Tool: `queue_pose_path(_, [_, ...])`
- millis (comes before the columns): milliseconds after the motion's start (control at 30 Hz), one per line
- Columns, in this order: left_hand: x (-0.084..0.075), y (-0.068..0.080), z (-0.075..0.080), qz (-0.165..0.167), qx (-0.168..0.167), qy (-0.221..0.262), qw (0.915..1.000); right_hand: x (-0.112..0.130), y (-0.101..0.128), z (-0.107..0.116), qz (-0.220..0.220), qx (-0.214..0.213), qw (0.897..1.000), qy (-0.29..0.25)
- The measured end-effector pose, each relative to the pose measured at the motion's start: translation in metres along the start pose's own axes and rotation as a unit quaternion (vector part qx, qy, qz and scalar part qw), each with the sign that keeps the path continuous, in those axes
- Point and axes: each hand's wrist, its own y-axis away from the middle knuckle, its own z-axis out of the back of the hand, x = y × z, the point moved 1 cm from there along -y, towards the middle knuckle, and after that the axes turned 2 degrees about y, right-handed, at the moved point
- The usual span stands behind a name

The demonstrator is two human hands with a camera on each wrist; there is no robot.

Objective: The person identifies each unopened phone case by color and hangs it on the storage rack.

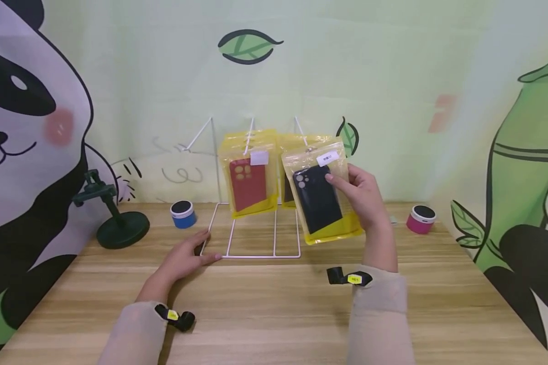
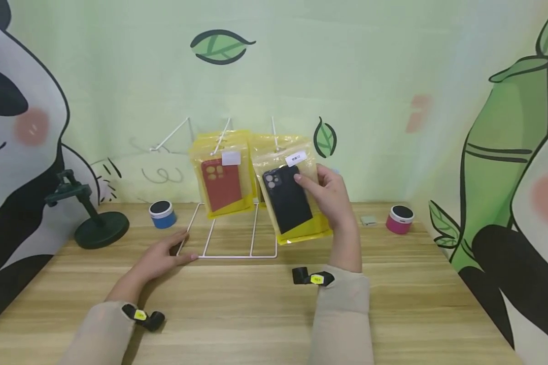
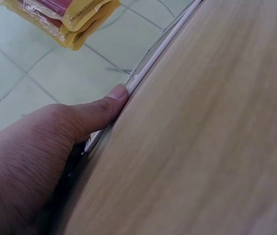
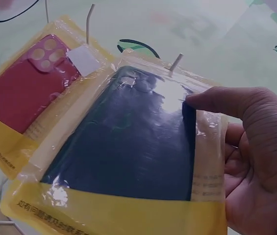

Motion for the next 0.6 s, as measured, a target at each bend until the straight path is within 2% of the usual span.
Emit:
queue_pose_path(333, [-0.002,0.005,0.001,0.003,-0.001,0.008,1.0,-0.014,-0.009,-0.016,-0.01,0.002,0.999,0.03])
queue_pose_path(600, [-0.003,0.003,0.001,0.001,-0.004,0.01,0.9999,-0.02,-0.017,-0.027,-0.009,-0.037,0.999,0.016])
